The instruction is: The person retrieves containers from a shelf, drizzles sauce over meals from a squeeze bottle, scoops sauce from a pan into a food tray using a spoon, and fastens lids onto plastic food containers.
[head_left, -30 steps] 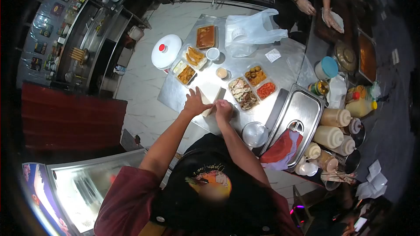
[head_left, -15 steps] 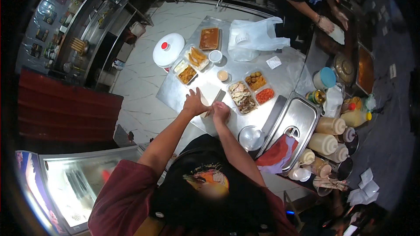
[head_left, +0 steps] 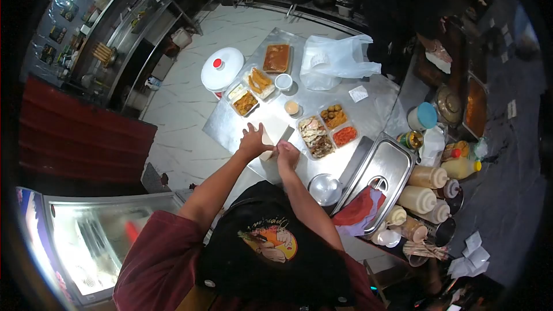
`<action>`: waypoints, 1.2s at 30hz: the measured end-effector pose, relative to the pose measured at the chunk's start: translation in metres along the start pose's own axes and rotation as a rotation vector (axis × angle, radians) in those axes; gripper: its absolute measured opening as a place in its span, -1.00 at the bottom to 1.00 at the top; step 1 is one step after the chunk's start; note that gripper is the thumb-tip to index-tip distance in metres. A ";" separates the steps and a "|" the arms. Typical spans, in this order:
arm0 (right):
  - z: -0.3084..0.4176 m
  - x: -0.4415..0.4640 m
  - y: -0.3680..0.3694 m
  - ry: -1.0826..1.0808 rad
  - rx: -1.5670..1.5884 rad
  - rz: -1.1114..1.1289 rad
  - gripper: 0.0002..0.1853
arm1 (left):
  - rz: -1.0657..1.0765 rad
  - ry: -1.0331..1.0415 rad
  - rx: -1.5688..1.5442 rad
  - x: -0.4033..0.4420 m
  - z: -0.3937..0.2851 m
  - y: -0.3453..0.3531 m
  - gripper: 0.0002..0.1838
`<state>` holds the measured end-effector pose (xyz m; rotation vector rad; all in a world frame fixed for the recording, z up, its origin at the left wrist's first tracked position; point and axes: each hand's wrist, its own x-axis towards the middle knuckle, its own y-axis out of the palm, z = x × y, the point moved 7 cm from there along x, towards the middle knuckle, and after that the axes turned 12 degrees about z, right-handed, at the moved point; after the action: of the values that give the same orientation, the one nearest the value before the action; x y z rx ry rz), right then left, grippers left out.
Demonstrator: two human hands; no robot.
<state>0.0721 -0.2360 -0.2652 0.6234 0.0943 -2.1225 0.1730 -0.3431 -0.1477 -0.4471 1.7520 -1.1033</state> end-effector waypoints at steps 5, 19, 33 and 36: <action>0.060 -0.027 -0.004 0.026 -0.197 0.105 -0.82 | -0.076 -0.053 -0.192 0.003 0.009 0.003 0.48; 0.030 -0.018 -0.004 0.150 0.012 0.264 -0.78 | -0.142 -0.149 -0.224 -0.026 0.012 -0.002 0.45; 0.131 -0.120 -0.040 -0.013 -0.109 0.277 -0.73 | -0.615 0.000 -0.264 0.159 0.011 -0.225 0.27; 0.126 -0.142 -0.061 0.020 -0.181 0.154 -0.71 | -0.308 -0.208 -0.340 0.239 0.001 -0.233 0.40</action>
<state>0.0414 -0.1296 -0.0993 0.5272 0.2392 -1.9343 0.0242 -0.6349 -0.0818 -1.0320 1.7234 -0.9262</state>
